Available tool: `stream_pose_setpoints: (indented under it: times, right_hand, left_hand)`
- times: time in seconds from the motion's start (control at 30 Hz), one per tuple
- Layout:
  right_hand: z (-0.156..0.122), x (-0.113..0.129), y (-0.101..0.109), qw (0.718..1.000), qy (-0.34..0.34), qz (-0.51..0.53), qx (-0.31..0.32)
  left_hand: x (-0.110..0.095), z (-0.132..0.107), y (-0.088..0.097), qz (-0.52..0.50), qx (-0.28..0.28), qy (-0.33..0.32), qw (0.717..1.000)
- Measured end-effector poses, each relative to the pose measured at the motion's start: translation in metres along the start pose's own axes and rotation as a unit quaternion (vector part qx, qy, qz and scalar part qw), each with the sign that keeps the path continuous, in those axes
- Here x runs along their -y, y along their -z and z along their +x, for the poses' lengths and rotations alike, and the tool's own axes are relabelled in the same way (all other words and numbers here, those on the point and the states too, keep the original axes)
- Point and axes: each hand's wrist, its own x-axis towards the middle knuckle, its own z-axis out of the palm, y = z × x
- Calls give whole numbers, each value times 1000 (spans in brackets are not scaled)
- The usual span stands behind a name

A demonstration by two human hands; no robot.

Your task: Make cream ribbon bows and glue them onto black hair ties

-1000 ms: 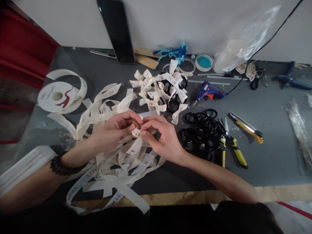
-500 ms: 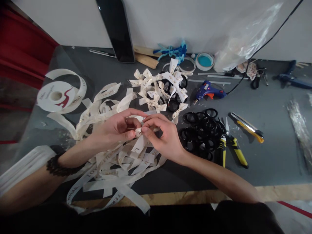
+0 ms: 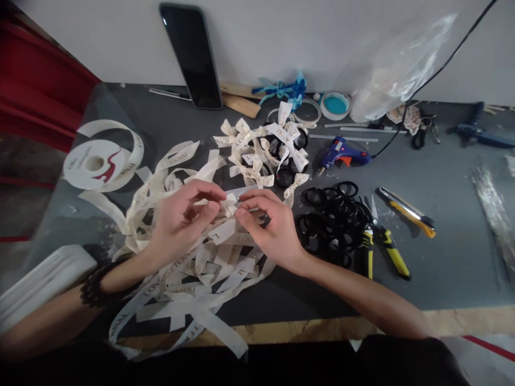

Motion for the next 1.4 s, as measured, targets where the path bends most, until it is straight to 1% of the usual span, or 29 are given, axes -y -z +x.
stream_pose_setpoints:
  times: [0.07,0.27,0.37,0.5,0.63,0.8,0.97,1.07,1.17,1.23,1.3,1.33,1.4]
  right_hand:
    - [0,-1,-1,1000,-4,-5,-18]
    - [-1,0,-1,1000,-4,-4,-16]
    - [-2,2,-1,1000,4,-6,-13]
    - [0,3,0,1000,-2,-14,-21]
    - [1,2,0,1000,-7,-12,-14]
    - [2,1,2,996,16,-74,-36]
    - [4,4,4,994,43,-87,-50]
    - [3,4,4,995,33,-85,-44]
    - [4,2,5,996,16,-78,-25]
    - [5,1,7,996,13,-84,0]
    - [7,2,9,995,13,-92,39]
    - [7,3,10,994,14,-95,59]
    - [7,6,10,992,14,-94,84]
  left_hand:
    - [-3,-4,-3,51,-41,-24,998]
    - [-6,-7,-8,142,-65,-91,983]
    - [-8,-8,-8,155,-67,-100,981]
    - [-7,-9,-10,157,-69,-104,980]
    - [-5,-10,-9,178,-74,-117,974]
    - [-5,-7,-5,209,-71,-165,961]
    - [-2,-8,-8,227,-83,-201,949]
    - [-2,-9,-9,220,-81,-192,953]
    - [-5,-9,-7,211,-64,-163,962]
    - [-8,-8,-4,198,-42,-130,971]
    - [-10,-7,-3,174,-15,-94,980]
    - [-11,-6,-3,162,-3,-82,983]
    - [-10,-6,-3,157,6,-81,984]
